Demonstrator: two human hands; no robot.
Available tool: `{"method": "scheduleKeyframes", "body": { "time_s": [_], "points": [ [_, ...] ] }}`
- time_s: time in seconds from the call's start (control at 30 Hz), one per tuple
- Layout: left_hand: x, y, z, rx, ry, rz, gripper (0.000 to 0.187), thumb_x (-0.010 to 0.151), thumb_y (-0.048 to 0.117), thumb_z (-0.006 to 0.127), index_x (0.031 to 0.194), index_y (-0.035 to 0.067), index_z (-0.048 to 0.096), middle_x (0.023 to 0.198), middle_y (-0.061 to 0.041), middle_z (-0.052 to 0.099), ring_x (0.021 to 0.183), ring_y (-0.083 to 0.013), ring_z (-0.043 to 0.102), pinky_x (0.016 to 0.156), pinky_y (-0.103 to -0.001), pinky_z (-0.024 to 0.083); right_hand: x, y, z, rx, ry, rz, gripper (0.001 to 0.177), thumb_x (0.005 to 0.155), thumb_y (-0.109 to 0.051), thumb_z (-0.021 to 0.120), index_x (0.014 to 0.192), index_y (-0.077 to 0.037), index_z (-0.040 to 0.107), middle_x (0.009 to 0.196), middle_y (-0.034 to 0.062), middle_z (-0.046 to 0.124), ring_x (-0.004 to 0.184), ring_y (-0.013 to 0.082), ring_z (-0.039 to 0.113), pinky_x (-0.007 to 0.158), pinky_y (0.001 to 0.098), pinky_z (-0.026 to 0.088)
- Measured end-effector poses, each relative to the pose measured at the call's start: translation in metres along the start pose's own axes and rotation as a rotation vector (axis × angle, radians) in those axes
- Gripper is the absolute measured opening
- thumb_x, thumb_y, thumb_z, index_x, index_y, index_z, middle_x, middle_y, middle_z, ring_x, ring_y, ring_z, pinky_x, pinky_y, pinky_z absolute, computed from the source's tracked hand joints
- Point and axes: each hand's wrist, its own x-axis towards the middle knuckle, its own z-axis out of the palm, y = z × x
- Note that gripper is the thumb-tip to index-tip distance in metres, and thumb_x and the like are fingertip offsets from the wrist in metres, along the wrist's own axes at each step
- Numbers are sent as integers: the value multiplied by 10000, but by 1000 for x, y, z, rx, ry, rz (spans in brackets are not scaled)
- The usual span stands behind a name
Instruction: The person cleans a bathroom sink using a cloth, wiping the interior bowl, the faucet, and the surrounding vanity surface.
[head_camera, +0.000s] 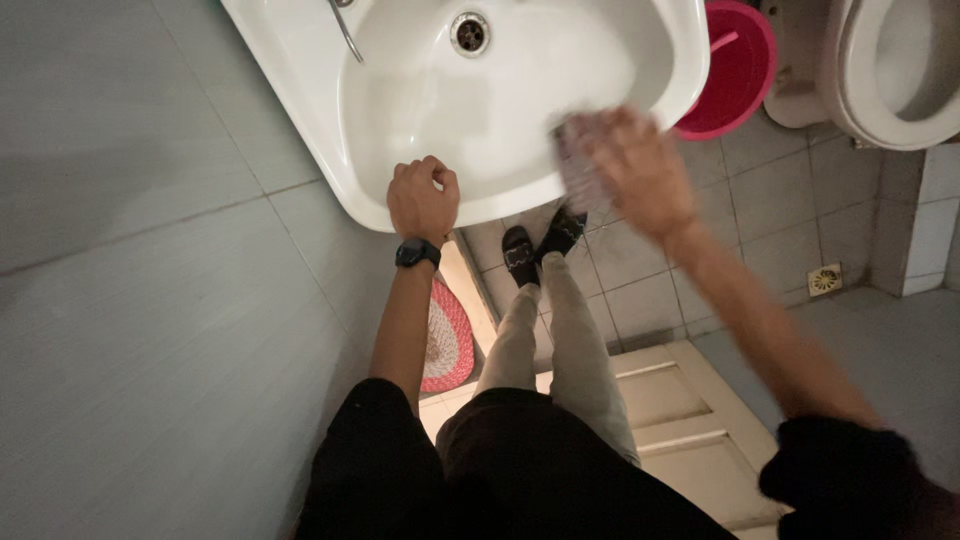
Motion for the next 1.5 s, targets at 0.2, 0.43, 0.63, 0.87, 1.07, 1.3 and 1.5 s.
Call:
{"method": "scheduleKeyframes", "body": {
  "time_s": [0.2, 0.43, 0.63, 0.87, 1.07, 1.3, 1.5],
  "points": [
    [-1, -1, -2, 4, -4, 22, 129, 872, 120, 641, 782, 71, 719, 803, -104, 712, 815, -327, 631, 740, -479, 522, 43, -143, -39, 312, 11, 43, 775, 932, -135, 599, 1631, -163, 264, 1626, 201, 350, 1467, 430, 325, 1120, 536, 379],
    [1, 6, -8, -46, 0, -7, 137, 869, 137, 639, 783, 51, 702, 797, -111, 703, 821, -334, 629, 744, -475, 520, 45, -145, -35, 484, 187, 58, 632, 1003, -266, 528, 1578, -85, 339, 1594, 179, 377, 1532, 348, 253, 1236, 555, 271],
    [-3, 3, -6, -38, 37, -9, 115, 842, 130, 638, 757, 67, 681, 777, -88, 699, 817, -328, 629, 733, -473, 521, -1, -24, -4, 3, 49, 50, 832, 982, -123, 604, 1716, -192, 219, 1607, 167, 392, 1458, 305, 387, 1186, 528, 353],
    [-3, 0, -2, -30, 66, 15, 107, 839, 118, 644, 743, 74, 666, 762, -79, 688, 815, -320, 627, 724, -470, 522, -11, 83, 37, -491, 63, 218, 652, 1105, -330, 383, 1722, -341, 173, 1789, 129, 90, 1627, 300, 95, 1304, 515, -14],
    [-1, -7, 1, -7, 11, 10, 115, 849, 119, 642, 749, 67, 669, 759, -83, 685, 801, -308, 627, 703, -464, 523, -3, 16, 14, -382, -158, 176, 640, 1083, -322, 364, 1670, -152, 172, 1720, 202, 148, 1577, 351, 116, 1265, 515, 83],
    [0, -9, -1, 0, -68, -4, 131, 877, 132, 641, 785, 56, 694, 793, -102, 705, 821, -320, 630, 728, -464, 527, 31, -122, -29, 104, -175, 91, 823, 938, -374, 454, 1657, -91, 171, 1691, 207, 95, 1552, 361, 84, 1264, 496, 82],
    [1, -7, -5, -42, -72, -49, 143, 840, 184, 670, 795, 53, 706, 811, -102, 718, 854, -327, 630, 750, -467, 507, 51, -179, -31, 494, 124, 128, 637, 1097, -273, 478, 1658, -74, 250, 1694, 218, 178, 1608, 385, 91, 1335, 536, 121]
  ]
}}
